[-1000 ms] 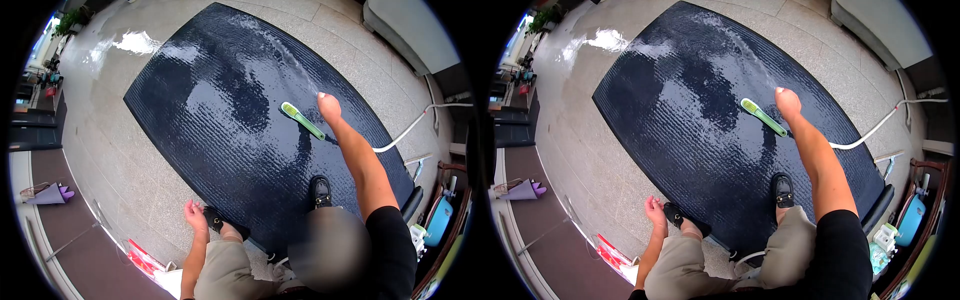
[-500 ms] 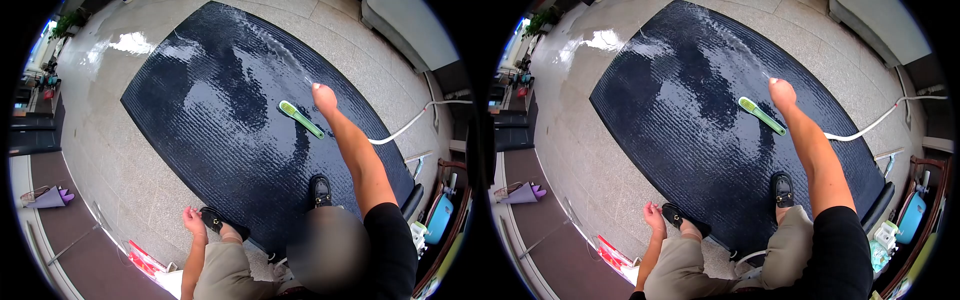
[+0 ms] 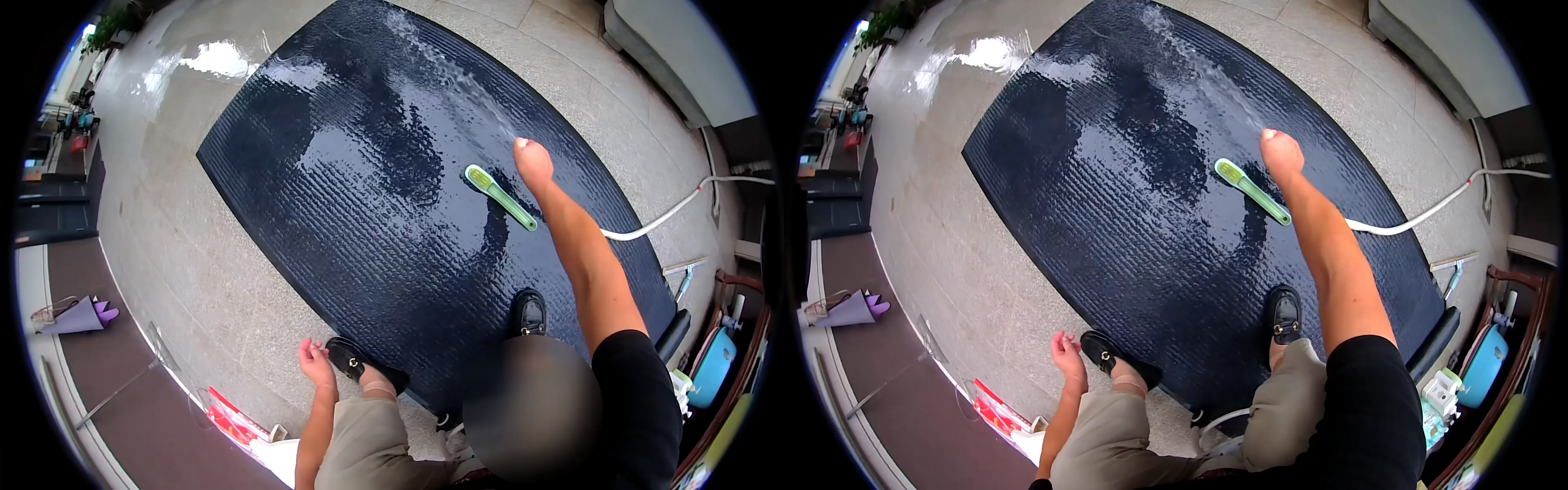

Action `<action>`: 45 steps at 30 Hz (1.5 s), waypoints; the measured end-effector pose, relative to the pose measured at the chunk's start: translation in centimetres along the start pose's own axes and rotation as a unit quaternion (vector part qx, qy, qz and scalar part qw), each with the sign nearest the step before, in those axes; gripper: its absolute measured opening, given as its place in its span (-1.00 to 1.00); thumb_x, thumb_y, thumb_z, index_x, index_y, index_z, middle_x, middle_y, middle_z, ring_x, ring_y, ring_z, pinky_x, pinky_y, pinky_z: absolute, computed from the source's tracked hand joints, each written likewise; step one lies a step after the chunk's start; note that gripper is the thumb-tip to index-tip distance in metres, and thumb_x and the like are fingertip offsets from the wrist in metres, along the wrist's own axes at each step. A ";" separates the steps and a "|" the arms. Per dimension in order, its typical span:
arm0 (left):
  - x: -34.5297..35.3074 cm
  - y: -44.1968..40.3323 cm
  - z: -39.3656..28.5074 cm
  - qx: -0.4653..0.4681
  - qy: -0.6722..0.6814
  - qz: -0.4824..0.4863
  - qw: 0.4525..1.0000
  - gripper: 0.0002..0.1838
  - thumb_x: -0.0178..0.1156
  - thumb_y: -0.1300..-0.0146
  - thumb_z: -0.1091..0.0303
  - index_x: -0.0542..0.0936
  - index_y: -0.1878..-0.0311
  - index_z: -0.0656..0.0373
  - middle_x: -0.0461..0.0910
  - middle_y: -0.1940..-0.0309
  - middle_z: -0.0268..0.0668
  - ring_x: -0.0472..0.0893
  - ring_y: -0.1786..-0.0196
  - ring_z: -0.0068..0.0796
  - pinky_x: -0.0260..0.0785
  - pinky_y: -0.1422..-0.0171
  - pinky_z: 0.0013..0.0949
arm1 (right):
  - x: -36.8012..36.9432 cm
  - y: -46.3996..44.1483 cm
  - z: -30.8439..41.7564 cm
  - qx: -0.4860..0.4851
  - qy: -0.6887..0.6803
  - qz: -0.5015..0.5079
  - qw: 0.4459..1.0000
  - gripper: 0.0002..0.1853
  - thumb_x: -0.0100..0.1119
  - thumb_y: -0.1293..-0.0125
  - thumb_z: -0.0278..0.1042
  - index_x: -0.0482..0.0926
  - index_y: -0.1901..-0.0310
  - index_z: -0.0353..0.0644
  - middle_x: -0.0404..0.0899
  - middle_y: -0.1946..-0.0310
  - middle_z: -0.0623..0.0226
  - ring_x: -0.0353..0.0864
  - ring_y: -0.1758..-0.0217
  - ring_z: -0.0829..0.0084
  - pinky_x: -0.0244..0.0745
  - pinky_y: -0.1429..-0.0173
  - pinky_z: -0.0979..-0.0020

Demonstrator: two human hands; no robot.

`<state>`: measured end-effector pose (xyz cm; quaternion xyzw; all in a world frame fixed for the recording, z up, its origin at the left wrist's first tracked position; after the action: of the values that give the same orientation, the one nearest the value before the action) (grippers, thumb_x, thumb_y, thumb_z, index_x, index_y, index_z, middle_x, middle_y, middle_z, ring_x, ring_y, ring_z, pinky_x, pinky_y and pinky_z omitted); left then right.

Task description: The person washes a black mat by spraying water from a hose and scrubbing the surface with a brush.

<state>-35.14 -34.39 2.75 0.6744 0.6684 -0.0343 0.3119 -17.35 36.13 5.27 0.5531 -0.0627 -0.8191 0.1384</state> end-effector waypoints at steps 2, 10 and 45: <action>-0.4 -0.1 0.3 0.012 -0.013 -0.009 1.000 -0.77 -0.04 -0.43 0.40 0.47 -0.09 0.18 0.57 0.27 -0.32 0.49 0.42 -0.63 0.41 0.33 -0.53 | -0.2 -0.3 0.3 0.001 -0.001 0.000 1.000 -0.45 -0.27 -0.28 0.01 0.66 0.10 -0.21 0.61 0.04 -0.04 0.56 -0.10 0.00 0.42 -0.20 0.11; 0.1 0.2 -0.2 0.004 -0.030 0.004 1.000 -0.78 -0.03 -0.44 0.39 0.47 -0.07 0.20 0.57 0.28 -0.32 0.50 0.43 -0.62 0.42 0.31 -0.52 | -0.4 -1.0 2.1 -0.012 -0.002 0.005 1.000 -0.45 -0.25 -0.30 0.02 0.65 0.11 -0.24 0.60 0.03 -0.04 0.54 -0.13 -0.01 0.39 -0.22 0.11; 0.6 -4.9 3.2 0.046 -0.105 0.006 0.993 -0.80 -0.02 -0.44 0.39 0.48 -0.04 0.20 0.56 0.29 -0.34 0.49 0.42 -0.65 0.41 0.31 -0.54 | 1.2 -6.7 7.2 -0.010 0.012 0.019 1.000 -0.45 -0.25 -0.29 0.06 0.65 0.05 -0.14 0.60 0.00 -0.01 0.56 -0.12 0.04 0.41 -0.21 0.14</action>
<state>-38.43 -35.84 -1.97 0.6851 0.6254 -0.1338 0.3487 -25.44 41.79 5.27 0.5603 -0.0635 -0.8102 0.1601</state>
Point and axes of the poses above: each hand's wrist, its own y-axis away from the middle knuckle, its own x-axis out of the palm, z = x × y, the point moved 8 cm from there along -y, towards the middle knuckle
